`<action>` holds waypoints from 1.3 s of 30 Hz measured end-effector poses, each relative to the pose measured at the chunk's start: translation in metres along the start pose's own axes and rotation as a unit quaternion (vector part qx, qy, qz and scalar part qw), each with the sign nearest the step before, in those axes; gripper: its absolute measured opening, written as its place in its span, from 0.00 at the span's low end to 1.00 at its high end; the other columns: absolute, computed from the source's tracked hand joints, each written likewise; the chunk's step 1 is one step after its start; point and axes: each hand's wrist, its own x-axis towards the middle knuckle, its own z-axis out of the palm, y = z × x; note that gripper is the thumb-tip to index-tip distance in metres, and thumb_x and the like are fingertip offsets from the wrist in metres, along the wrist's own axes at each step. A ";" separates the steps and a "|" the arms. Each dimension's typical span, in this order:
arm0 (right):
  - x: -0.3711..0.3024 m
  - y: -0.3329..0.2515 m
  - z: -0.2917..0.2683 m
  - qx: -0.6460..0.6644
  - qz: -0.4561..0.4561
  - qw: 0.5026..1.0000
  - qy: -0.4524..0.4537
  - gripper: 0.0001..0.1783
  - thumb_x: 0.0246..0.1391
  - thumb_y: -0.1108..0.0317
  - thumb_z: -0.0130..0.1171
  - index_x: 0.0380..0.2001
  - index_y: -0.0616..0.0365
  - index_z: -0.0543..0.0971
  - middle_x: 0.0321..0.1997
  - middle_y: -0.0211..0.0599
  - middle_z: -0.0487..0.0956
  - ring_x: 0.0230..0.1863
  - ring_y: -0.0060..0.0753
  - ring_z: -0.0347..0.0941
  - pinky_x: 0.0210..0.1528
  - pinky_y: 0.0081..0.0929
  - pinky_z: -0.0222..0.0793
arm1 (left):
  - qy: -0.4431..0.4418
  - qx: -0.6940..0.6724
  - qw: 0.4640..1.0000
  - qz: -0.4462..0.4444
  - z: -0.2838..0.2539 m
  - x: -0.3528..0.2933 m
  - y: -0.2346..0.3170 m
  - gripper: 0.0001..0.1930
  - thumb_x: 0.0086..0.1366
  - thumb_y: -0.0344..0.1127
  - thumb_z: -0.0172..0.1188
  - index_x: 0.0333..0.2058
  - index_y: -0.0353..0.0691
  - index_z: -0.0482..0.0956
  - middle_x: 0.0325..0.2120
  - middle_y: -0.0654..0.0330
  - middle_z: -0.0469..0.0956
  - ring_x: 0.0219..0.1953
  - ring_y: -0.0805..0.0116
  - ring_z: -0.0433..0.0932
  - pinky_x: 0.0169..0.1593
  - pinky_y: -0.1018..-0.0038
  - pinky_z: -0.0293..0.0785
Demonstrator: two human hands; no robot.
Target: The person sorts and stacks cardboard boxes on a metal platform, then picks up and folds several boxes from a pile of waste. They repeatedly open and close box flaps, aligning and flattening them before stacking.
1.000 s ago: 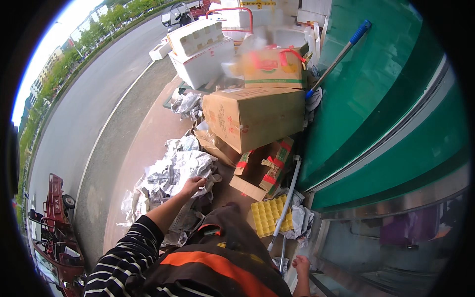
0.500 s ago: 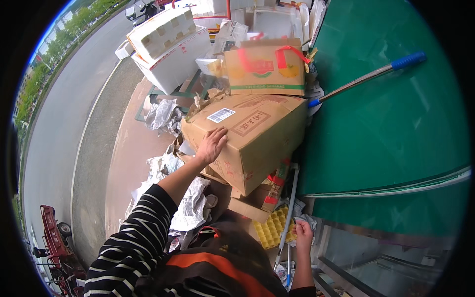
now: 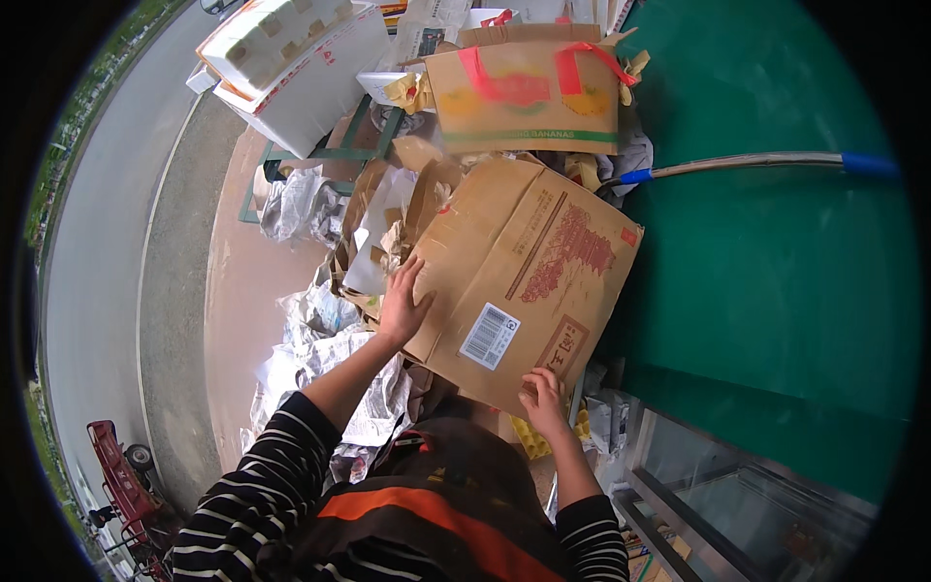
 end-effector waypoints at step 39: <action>-0.090 -0.057 -0.128 -0.084 0.093 0.965 0.231 0.09 0.45 0.73 0.51 0.28 0.71 0.73 0.18 0.56 0.76 0.21 0.46 0.77 0.26 0.39 0.73 | -0.363 -0.337 0.865 -0.077 0.028 -0.107 0.256 0.38 0.57 0.57 0.49 0.58 0.30 0.60 0.47 0.46 0.67 0.51 0.56 0.67 0.55 0.65 0.58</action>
